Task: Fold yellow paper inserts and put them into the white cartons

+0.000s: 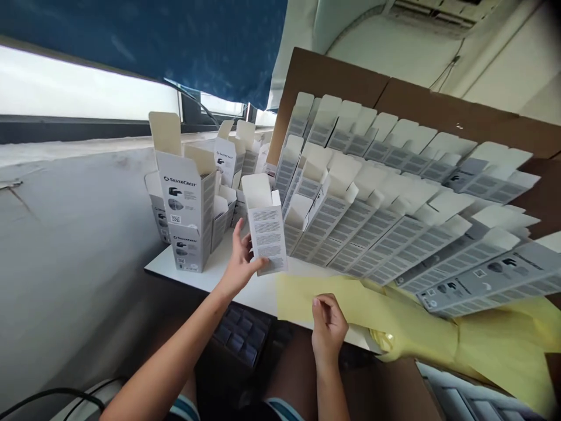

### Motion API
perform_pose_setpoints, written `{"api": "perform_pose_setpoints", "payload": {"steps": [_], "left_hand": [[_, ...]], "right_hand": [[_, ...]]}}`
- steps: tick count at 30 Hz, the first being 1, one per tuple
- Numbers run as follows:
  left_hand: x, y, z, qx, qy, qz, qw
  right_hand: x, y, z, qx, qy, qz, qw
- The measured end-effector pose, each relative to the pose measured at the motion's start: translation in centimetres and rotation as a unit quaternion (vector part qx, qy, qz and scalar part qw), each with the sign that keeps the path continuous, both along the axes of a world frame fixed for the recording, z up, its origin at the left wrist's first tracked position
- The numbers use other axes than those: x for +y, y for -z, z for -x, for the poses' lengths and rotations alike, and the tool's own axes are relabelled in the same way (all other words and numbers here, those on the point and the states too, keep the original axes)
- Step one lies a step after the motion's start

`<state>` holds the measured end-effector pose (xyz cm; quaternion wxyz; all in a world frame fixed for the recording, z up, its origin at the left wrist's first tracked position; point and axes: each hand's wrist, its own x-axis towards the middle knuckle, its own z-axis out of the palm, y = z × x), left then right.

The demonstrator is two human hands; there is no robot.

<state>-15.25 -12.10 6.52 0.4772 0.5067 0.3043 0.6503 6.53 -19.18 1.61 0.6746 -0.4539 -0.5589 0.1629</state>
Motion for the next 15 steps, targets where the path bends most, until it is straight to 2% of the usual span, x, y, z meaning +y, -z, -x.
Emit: {"api": "perform_pose_setpoints", "payload": {"steps": [4,6,8,11,15], "left_hand": [[5.6,-4.0,-1.6,-0.031,0.094,-0.019,0.995],[7.9,-5.9,-2.3,-0.016,0.145,-0.045,0.988],[9.7,-7.2,-2.8,0.014,0.180,-0.067,0.981],[11.9,-7.9,-3.0,0.057,0.190,-0.082,0.977],[14.0,-7.6,-2.9,0.102,0.184,-0.093,0.973]], "right_hand": [[1.8,2.3,-1.3,-0.002,-0.010,0.039,0.999],[2.2,3.1,-1.7,-0.003,-0.016,0.046,0.999],[2.4,3.8,-2.0,-0.003,-0.023,0.052,0.998],[2.8,4.6,-2.3,-0.003,-0.032,0.059,0.998],[3.2,5.1,-2.5,-0.009,-0.040,0.069,0.997]]}}
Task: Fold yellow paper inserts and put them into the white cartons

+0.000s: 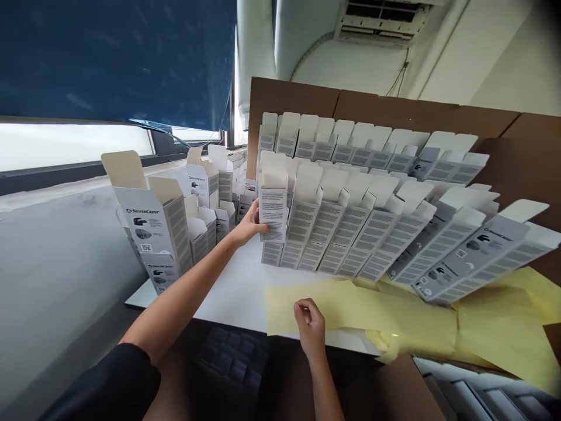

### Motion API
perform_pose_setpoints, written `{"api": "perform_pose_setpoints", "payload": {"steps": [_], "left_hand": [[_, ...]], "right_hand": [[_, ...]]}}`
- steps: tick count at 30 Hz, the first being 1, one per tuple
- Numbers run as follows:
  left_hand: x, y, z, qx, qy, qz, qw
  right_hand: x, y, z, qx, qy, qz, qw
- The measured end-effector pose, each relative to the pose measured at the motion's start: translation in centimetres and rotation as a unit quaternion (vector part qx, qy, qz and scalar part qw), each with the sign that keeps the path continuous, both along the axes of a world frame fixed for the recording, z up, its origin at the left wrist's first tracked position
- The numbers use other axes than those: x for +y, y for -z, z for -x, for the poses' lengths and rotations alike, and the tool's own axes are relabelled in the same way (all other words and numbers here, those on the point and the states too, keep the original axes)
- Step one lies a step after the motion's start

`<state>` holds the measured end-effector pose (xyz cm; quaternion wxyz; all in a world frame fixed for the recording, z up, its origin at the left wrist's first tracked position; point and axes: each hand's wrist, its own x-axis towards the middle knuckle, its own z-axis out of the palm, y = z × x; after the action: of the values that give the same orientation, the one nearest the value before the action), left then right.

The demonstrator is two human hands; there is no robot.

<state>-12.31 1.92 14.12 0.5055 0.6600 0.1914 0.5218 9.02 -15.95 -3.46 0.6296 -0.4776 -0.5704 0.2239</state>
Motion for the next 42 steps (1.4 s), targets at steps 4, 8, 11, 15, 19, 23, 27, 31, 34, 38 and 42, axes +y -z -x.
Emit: {"api": "perform_pose_setpoints", "payload": {"steps": [4,8,11,15,19,23,27,31,34,38,42], "left_hand": [[1.3,0.4,-0.2,0.025,-0.001,0.012,1.000],[1.9,0.4,-0.4,0.014,0.018,0.013,1.000],[2.4,0.3,-0.4,0.014,0.029,0.009,0.999],[3.1,0.1,-0.2,0.039,0.029,0.005,0.999],[3.7,0.0,0.2,0.063,0.015,-0.015,0.998],[3.8,0.6,0.1,0.105,-0.024,-0.076,0.991],[3.5,2.0,-0.6,0.130,-0.096,-0.109,0.981],[3.3,3.4,-1.3,0.124,-0.159,-0.119,0.972],[2.9,4.3,-1.5,0.137,-0.174,-0.132,0.966],[1.8,4.8,-1.0,0.153,-0.229,-0.163,0.947],[1.4,3.6,0.3,0.297,-0.420,-0.159,0.843]], "right_hand": [[0.0,0.2,-0.2,-0.019,-0.010,0.009,1.000],[-0.4,0.3,-0.2,-0.041,-0.015,0.009,0.999],[-0.6,0.3,-0.2,-0.053,-0.015,0.007,0.998],[-0.7,0.3,-0.2,-0.067,-0.012,0.003,0.998],[-0.8,0.2,-0.1,-0.078,-0.010,-0.002,0.997],[-0.8,0.3,0.0,-0.088,-0.006,-0.010,0.996],[-0.8,0.4,0.2,-0.100,0.002,-0.017,0.995],[-0.9,0.4,0.0,-0.114,0.004,-0.016,0.993],[-0.9,0.7,-0.2,-0.118,-0.001,-0.018,0.993],[-0.8,1.2,-0.3,-0.104,-0.008,-0.011,0.994],[-0.8,1.3,-0.3,-0.098,-0.016,0.004,0.995]]}}
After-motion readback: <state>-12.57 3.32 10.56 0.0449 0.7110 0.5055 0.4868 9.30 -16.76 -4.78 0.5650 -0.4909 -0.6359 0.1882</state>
